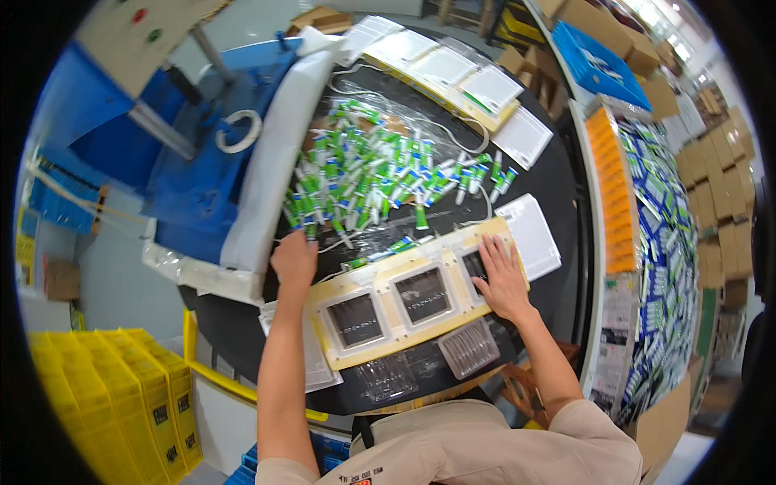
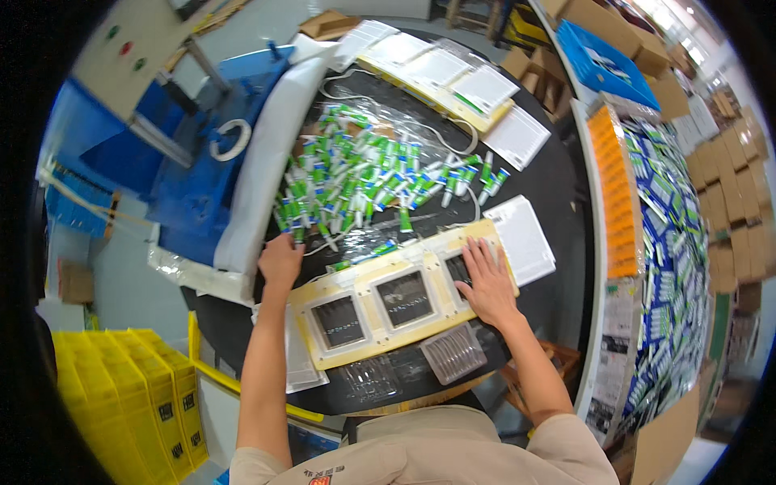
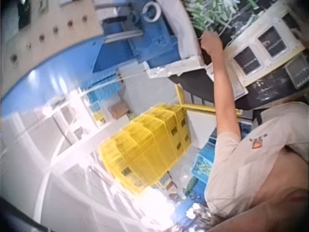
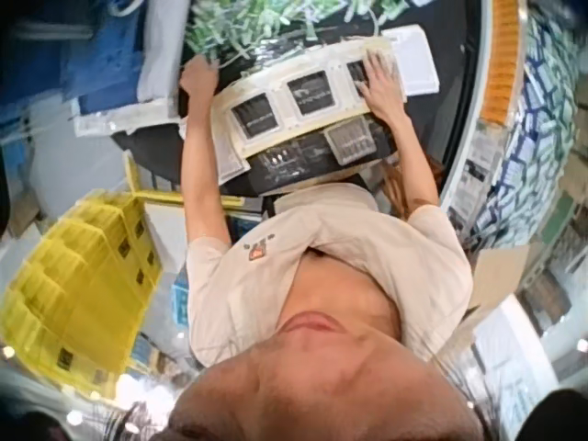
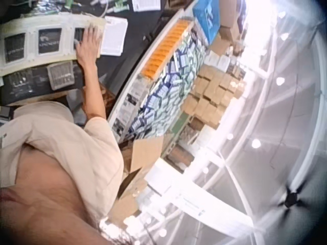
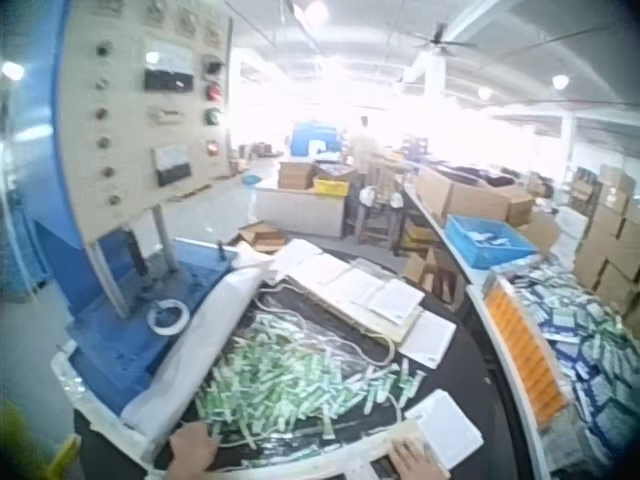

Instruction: The person places green cylindrical batteries into a three-compartment wooden jig, then covers each compartment with a white paper sheet. The person repeats this cycle multiple times, stacking the completed units on the table.

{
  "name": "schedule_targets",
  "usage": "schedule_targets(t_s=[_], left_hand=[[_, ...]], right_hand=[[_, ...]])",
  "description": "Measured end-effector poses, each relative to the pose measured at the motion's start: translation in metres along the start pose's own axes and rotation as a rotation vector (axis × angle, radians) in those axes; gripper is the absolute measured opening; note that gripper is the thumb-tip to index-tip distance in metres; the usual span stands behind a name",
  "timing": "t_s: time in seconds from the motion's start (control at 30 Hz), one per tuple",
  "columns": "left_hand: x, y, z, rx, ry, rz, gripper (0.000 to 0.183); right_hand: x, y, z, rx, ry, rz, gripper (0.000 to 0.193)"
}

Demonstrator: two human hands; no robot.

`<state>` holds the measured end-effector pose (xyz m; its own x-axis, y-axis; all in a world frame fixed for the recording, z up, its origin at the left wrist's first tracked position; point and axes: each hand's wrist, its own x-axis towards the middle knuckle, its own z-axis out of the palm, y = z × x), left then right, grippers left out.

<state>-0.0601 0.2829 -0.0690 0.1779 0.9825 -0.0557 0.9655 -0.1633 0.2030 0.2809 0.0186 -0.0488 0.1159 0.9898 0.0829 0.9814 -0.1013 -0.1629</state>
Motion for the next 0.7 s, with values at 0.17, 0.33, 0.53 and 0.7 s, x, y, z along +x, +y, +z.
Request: schedule_targets(t_s=[0.17,0.33,0.53,0.7], left_hand=[[-0.005,-0.004,-0.002,-0.098,0.198,0.075,0.02],[-0.018,-0.012,-0.016,-0.8,0.334,-0.147,0.028],[-0.098,-0.004,-0.055,-1.189,0.4,-0.33,0.02],[-0.194,-0.004,-0.049,-1.012,0.349,-0.255,0.019]], right_hand=[[0.022,-0.013,-0.043,0.244,0.172,0.011,0.062],[0.128,-0.097,-0.025,0.766,0.178,-0.199,0.022],[0.21,-0.2,0.071,0.04,0.082,-0.209,0.028],[0.206,-0.192,0.075,0.333,0.18,-0.088,0.011]])
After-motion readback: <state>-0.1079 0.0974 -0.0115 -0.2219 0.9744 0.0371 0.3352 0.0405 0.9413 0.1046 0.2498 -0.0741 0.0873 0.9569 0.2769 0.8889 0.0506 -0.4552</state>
